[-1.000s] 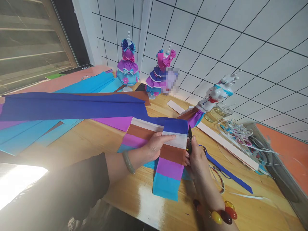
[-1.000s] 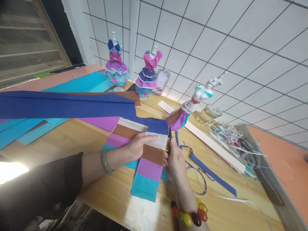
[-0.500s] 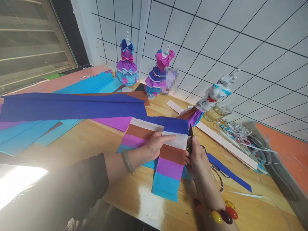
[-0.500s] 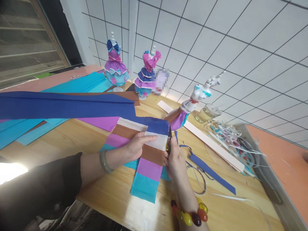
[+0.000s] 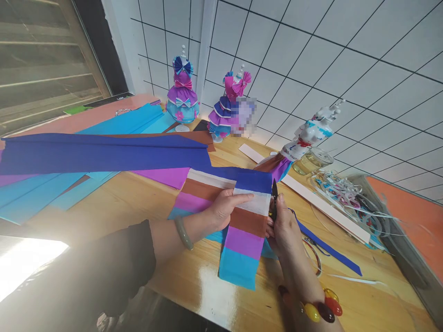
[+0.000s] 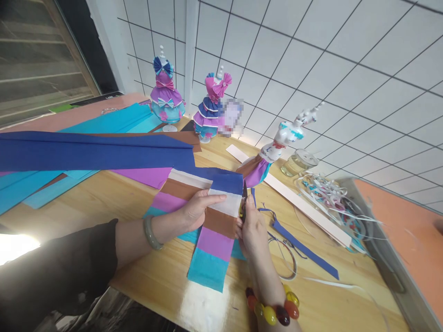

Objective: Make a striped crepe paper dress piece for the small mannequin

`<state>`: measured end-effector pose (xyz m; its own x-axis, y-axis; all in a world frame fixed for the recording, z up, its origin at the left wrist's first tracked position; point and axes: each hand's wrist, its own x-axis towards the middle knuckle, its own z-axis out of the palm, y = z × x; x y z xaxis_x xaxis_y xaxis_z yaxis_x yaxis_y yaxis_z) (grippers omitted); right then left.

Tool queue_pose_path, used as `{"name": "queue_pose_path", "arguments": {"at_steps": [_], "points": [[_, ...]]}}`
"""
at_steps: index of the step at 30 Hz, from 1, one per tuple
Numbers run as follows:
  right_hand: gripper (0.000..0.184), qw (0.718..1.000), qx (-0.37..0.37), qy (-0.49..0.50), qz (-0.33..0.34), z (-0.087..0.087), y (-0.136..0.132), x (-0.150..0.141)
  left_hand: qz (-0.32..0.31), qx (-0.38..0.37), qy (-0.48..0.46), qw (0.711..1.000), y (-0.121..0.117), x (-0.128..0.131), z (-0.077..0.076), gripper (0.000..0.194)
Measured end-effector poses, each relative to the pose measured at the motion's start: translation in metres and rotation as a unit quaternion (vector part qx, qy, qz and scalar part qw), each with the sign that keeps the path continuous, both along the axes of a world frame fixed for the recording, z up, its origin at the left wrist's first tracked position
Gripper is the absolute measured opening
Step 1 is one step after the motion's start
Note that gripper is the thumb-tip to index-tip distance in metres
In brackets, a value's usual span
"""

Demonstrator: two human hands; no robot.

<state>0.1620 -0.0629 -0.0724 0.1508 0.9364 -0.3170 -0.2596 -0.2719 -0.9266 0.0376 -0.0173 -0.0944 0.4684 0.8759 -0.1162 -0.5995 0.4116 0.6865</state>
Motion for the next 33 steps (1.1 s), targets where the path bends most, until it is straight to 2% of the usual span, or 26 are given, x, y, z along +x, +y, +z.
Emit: {"name": "queue_pose_path", "arguments": {"at_steps": [12,19,23,29,33], "points": [[0.043,1.000,0.006,-0.013,-0.004,-0.009,0.002,0.005,-0.002,-0.004,-0.003,1.000,0.001,0.001,-0.003,0.031],[0.043,1.000,0.010,-0.017,-0.017,-0.007,0.002,0.005,-0.012,-0.003,0.002,1.000,0.000,0.000,-0.003,0.027],[0.043,1.000,0.003,-0.011,-0.004,-0.006,0.000,0.003,0.003,-0.004,0.003,1.000,0.003,-0.001,-0.001,0.032],[0.050,0.998,0.007,-0.024,0.051,-0.003,-0.003,-0.002,0.051,0.036,-0.019,0.998,0.024,-0.014,0.011,0.042],[0.049,0.995,0.029,-0.038,0.090,-0.005,-0.004,-0.006,0.063,0.121,0.058,0.989,0.039,-0.027,0.022,0.038]]}}
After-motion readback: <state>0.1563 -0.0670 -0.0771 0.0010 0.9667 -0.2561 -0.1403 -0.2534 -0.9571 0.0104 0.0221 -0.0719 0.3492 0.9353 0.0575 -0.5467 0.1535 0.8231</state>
